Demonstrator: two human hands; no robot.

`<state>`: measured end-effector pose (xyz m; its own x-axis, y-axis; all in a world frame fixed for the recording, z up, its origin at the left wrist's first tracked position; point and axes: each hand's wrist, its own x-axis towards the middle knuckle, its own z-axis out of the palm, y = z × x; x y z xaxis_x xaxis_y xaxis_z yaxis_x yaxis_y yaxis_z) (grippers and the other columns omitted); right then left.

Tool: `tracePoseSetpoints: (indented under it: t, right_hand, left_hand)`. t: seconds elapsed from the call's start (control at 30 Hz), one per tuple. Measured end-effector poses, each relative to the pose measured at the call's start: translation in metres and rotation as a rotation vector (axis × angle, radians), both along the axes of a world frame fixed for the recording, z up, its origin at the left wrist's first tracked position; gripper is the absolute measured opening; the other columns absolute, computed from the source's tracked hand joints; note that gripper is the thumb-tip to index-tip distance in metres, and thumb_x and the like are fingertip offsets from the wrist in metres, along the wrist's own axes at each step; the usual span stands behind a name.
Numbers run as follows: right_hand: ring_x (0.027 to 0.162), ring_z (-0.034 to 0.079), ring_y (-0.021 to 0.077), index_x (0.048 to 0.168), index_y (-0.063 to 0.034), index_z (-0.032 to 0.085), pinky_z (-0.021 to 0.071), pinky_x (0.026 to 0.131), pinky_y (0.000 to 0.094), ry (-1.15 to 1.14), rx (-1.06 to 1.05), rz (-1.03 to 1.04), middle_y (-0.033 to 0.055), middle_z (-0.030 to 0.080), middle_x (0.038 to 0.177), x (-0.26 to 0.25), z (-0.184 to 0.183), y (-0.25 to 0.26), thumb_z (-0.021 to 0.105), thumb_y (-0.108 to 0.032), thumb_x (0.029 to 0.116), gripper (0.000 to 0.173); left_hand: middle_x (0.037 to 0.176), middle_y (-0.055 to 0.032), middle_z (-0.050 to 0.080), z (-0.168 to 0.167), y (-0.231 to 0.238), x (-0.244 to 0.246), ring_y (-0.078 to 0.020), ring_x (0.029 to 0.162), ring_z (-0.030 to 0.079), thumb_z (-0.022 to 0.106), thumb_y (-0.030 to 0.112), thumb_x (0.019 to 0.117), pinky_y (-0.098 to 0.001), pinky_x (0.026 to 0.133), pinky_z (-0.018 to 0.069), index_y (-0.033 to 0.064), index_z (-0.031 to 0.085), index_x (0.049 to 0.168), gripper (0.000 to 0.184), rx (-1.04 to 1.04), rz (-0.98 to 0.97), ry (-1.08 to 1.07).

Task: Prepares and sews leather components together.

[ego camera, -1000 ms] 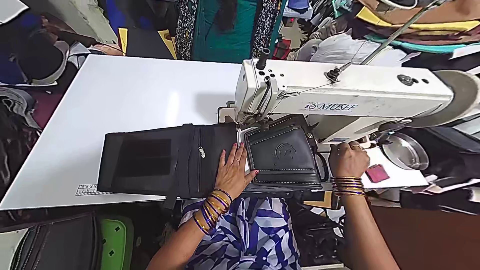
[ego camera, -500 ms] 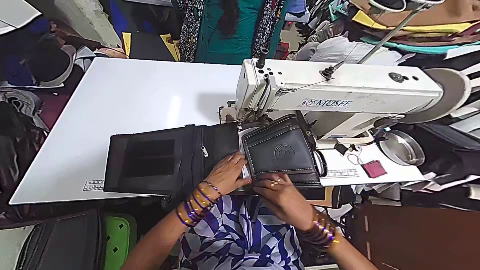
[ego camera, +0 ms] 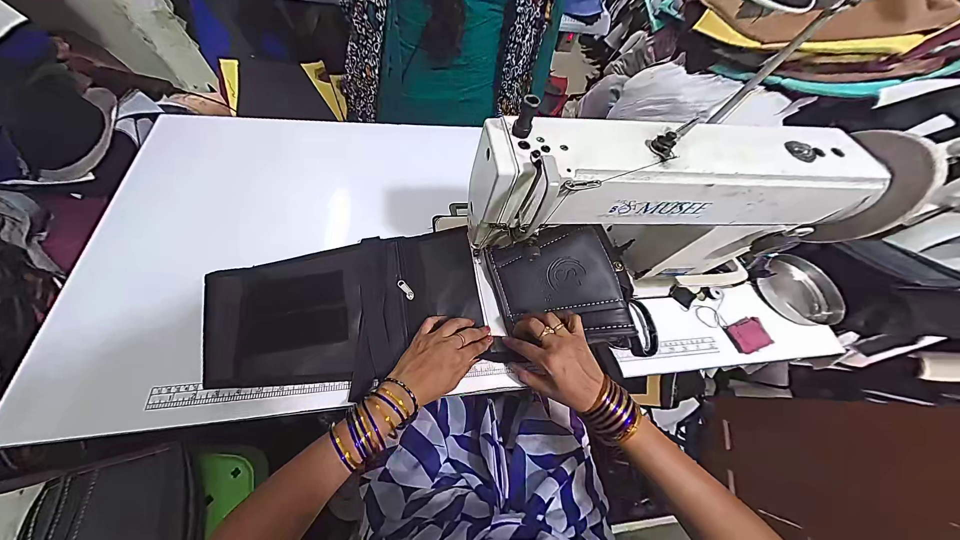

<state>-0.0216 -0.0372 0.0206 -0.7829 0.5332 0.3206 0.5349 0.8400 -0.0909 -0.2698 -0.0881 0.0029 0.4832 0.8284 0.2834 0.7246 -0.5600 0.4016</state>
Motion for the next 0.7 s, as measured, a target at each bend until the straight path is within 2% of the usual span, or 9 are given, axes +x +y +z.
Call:
tracePoseSetpoints:
  t: [0.1,0.27,0.43,0.63,0.7]
  right_hand:
    - [0.107,0.067,0.0343,0.11,-0.018,0.079,0.0438,0.09,0.0596,0.01,0.028,-0.015,0.0111,0.073,0.109,-0.005,-0.003,0.01,0.056,-0.039,0.0921,0.036]
    - [0.108,0.065,0.0365,0.11,-0.0171,0.079,0.0409,0.094,0.0628,0.026,0.04,-0.015,0.0123,0.073,0.108,-0.015,-0.008,0.029,0.054,-0.038,0.0929,0.037]
    - [0.106,0.065,0.0353,0.104,-0.0169,0.08,0.0399,0.095,0.0617,0.045,0.088,-0.01,0.0117,0.072,0.104,-0.025,-0.01,0.051,0.057,-0.034,0.0896,0.033]
    - [0.11,0.065,0.041,0.111,-0.012,0.08,0.0397,0.097,0.0683,0.031,0.042,0.004,0.0169,0.071,0.114,-0.036,-0.009,0.072,0.059,-0.032,0.0868,0.038]
    - [0.113,0.065,0.0397,0.11,-0.009,0.08,0.0401,0.102,0.0652,0.147,-0.039,0.059,0.0171,0.071,0.116,-0.032,-0.01,0.076,0.059,-0.025,0.0871,0.035]
  left_hand:
    - [0.135,-0.0033,0.069,0.003,0.015,-0.004,-0.0308,0.13,0.061,0.048,0.021,0.105,-0.0582,0.103,0.0451,0.0134,0.073,0.127,0.034,-0.023,-0.001,0.011]
    - [0.138,-0.0026,0.067,0.004,0.037,-0.015,-0.0279,0.135,0.057,0.045,0.024,0.1068,-0.0564,0.106,0.042,0.015,0.072,0.131,0.036,-0.072,-0.007,0.04]
    - [0.135,-0.0032,0.069,-0.002,0.06,-0.026,-0.0289,0.135,0.057,0.048,0.022,0.1051,-0.0563,0.104,0.0424,0.0153,0.074,0.126,0.034,0.009,-0.029,0.054]
    - [0.132,-0.0053,0.07,-0.004,0.086,-0.036,-0.0304,0.131,0.06,0.052,0.022,0.1016,-0.0559,0.099,0.0458,0.014,0.076,0.123,0.033,0.063,-0.014,0.014]
    - [0.132,-0.0058,0.07,-0.004,0.094,-0.04,-0.0303,0.129,0.061,0.052,0.022,0.1011,-0.0554,0.098,0.0464,0.0134,0.076,0.122,0.033,0.081,-0.017,0.016]
